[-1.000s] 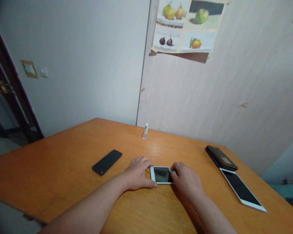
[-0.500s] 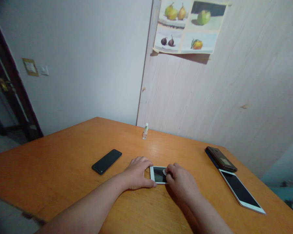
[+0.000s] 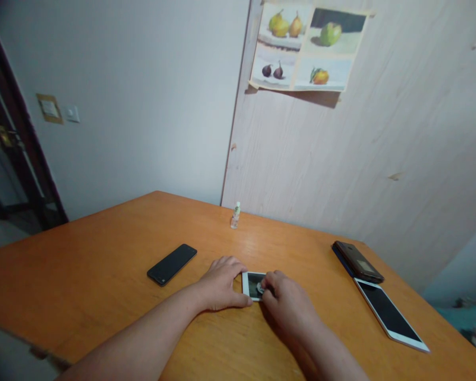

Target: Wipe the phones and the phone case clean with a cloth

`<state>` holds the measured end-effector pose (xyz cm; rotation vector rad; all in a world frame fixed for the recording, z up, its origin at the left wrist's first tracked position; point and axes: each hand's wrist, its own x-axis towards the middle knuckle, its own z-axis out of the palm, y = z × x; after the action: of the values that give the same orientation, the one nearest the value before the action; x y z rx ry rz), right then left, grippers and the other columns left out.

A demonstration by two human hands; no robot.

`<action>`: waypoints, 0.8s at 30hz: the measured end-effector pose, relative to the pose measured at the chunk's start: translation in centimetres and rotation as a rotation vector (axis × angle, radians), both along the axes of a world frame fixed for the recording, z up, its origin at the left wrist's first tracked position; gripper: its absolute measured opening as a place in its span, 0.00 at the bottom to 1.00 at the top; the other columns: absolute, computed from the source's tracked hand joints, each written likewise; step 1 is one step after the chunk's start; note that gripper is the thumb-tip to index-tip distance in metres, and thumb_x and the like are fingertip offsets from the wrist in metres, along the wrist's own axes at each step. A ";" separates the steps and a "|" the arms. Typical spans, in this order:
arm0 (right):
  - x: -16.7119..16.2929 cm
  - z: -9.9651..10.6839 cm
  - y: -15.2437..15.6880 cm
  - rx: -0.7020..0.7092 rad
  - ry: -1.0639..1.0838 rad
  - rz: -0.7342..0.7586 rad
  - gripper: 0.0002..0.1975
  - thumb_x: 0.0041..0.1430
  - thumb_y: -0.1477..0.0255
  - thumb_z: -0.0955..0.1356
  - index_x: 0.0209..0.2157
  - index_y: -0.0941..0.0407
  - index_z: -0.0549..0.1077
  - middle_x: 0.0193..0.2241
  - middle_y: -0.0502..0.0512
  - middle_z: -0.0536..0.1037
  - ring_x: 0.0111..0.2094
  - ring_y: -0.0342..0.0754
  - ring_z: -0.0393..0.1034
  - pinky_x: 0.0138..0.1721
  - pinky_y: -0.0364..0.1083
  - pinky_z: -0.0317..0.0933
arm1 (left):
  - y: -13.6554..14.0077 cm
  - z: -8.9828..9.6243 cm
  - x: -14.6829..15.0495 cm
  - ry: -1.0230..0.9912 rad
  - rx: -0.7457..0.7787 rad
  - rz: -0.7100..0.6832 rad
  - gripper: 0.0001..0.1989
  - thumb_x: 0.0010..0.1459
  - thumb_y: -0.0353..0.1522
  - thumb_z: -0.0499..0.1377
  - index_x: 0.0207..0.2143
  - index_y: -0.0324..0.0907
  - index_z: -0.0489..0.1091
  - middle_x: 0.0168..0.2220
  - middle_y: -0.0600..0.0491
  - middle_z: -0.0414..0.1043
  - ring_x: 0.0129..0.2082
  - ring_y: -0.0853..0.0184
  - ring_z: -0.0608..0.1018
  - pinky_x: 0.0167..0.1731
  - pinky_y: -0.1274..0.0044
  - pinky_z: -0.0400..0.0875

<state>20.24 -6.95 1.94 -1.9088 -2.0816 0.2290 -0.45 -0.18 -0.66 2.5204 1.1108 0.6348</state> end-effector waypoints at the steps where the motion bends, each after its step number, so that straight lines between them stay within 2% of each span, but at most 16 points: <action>1: -0.5 0.0 -0.2 0.001 0.027 0.055 0.07 0.57 0.74 0.63 0.33 0.52 0.73 0.33 0.51 0.76 0.34 0.47 0.68 0.34 0.44 0.53 | 0.0 0.0 0.0 -0.001 0.002 0.000 0.30 0.42 0.56 0.65 0.44 0.49 0.72 0.45 0.50 0.69 0.49 0.54 0.70 0.49 0.67 0.67; 3: -0.8 0.1 -0.2 0.001 0.032 0.086 0.07 0.57 0.73 0.63 0.33 0.51 0.73 0.34 0.50 0.76 0.35 0.47 0.68 0.34 0.44 0.53 | 0.0 0.0 0.0 -0.003 0.008 -0.001 0.30 0.43 0.56 0.65 0.43 0.49 0.72 0.45 0.50 0.69 0.49 0.54 0.70 0.48 0.67 0.67; 8: 1.7 0.4 0.5 -0.002 -0.111 -0.176 0.08 0.57 0.73 0.63 0.34 0.53 0.74 0.33 0.54 0.76 0.34 0.48 0.68 0.32 0.45 0.50 | -0.1 0.1 -0.1 -0.001 0.007 -0.003 0.32 0.43 0.56 0.65 0.45 0.49 0.72 0.46 0.50 0.69 0.49 0.54 0.70 0.50 0.66 0.67; 10: 1.7 0.3 0.4 0.006 -0.103 -0.155 0.08 0.57 0.74 0.63 0.34 0.54 0.74 0.33 0.54 0.76 0.34 0.48 0.68 0.33 0.45 0.51 | -0.1 0.1 -0.1 -0.003 0.006 -0.003 0.31 0.43 0.56 0.65 0.46 0.49 0.72 0.46 0.50 0.69 0.49 0.54 0.70 0.50 0.66 0.67; 13: 0.1 -0.1 0.0 0.021 -0.010 0.023 0.08 0.57 0.74 0.63 0.34 0.53 0.74 0.33 0.52 0.75 0.35 0.47 0.68 0.34 0.44 0.53 | -0.1 0.1 -0.1 0.000 0.004 0.000 0.29 0.43 0.55 0.65 0.44 0.49 0.72 0.46 0.50 0.70 0.49 0.54 0.71 0.48 0.67 0.67; 15: -0.6 -0.1 -0.1 0.026 0.015 0.084 0.09 0.58 0.74 0.63 0.35 0.52 0.75 0.34 0.51 0.75 0.35 0.46 0.68 0.35 0.43 0.53 | -0.1 0.2 -0.1 0.008 0.004 0.000 0.28 0.44 0.55 0.64 0.44 0.50 0.73 0.45 0.50 0.70 0.48 0.54 0.71 0.48 0.67 0.68; 21: 2.1 0.4 0.8 0.019 -0.134 -0.187 0.11 0.58 0.75 0.63 0.36 0.54 0.77 0.34 0.55 0.74 0.36 0.48 0.68 0.34 0.44 0.53 | 0.0 0.3 -0.1 0.030 0.016 -0.013 0.31 0.44 0.55 0.65 0.46 0.48 0.72 0.46 0.49 0.70 0.49 0.53 0.71 0.49 0.66 0.67; 24: 1.8 0.2 0.7 0.037 -0.075 -0.102 0.11 0.58 0.75 0.63 0.35 0.55 0.78 0.35 0.56 0.73 0.37 0.48 0.68 0.37 0.44 0.56 | 0.1 0.2 -0.1 0.028 0.017 -0.004 0.31 0.44 0.55 0.64 0.46 0.48 0.72 0.47 0.49 0.70 0.49 0.53 0.71 0.49 0.66 0.67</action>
<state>21.99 -6.30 2.12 -2.0236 -2.0131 0.0967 -0.52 -0.09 -0.42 2.5529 1.1142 0.6114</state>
